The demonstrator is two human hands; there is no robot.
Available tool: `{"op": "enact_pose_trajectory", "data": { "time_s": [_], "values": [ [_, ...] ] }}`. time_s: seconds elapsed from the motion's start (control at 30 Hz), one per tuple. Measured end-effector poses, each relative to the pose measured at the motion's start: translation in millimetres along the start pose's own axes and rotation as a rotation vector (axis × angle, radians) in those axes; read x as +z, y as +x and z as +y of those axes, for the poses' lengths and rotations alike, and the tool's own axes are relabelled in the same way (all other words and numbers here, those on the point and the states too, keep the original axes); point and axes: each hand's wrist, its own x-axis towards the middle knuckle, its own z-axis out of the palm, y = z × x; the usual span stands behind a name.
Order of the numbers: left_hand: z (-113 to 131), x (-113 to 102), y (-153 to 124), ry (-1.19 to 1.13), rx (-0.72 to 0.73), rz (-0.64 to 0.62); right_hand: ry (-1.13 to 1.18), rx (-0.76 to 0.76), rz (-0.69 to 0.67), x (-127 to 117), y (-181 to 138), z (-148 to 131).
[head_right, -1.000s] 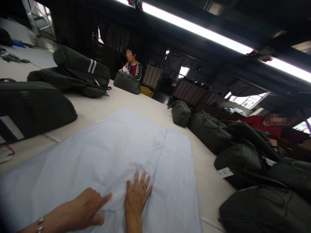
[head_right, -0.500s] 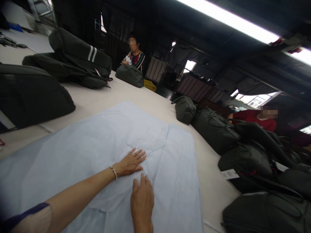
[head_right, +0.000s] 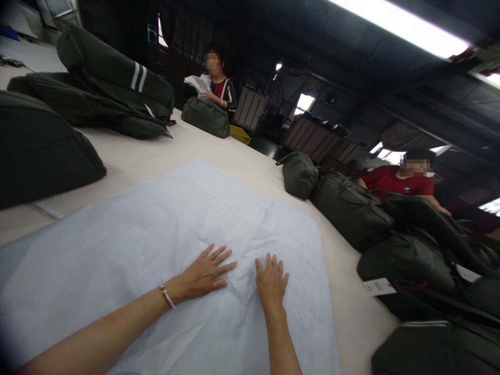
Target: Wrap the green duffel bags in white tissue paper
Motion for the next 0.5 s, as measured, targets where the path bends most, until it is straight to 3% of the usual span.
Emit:
{"op": "enact_pose_trajectory", "data": {
  "time_s": [0.13, 0.23, 0.33, 0.5],
  "values": [
    [0.6, 0.4, -0.2, 0.001, 0.009, 0.022, 0.039, -0.258, 0.195, -10.9, 20.1, -36.7],
    [1.2, 2.0, -0.1, 0.029, 0.002, 0.031, 0.048, -0.391, 0.183, -1.8, 23.1, -57.1],
    [1.8, 3.7, 0.9, 0.040, -0.011, 0.034, 0.073, -0.344, 0.094, 15.7, 18.9, -61.5],
    [3.7, 3.2, 3.5, 0.003, -0.056, -0.004, 0.112, -0.238, 0.061, 31.7, 14.8, -53.1]
  ]
}}
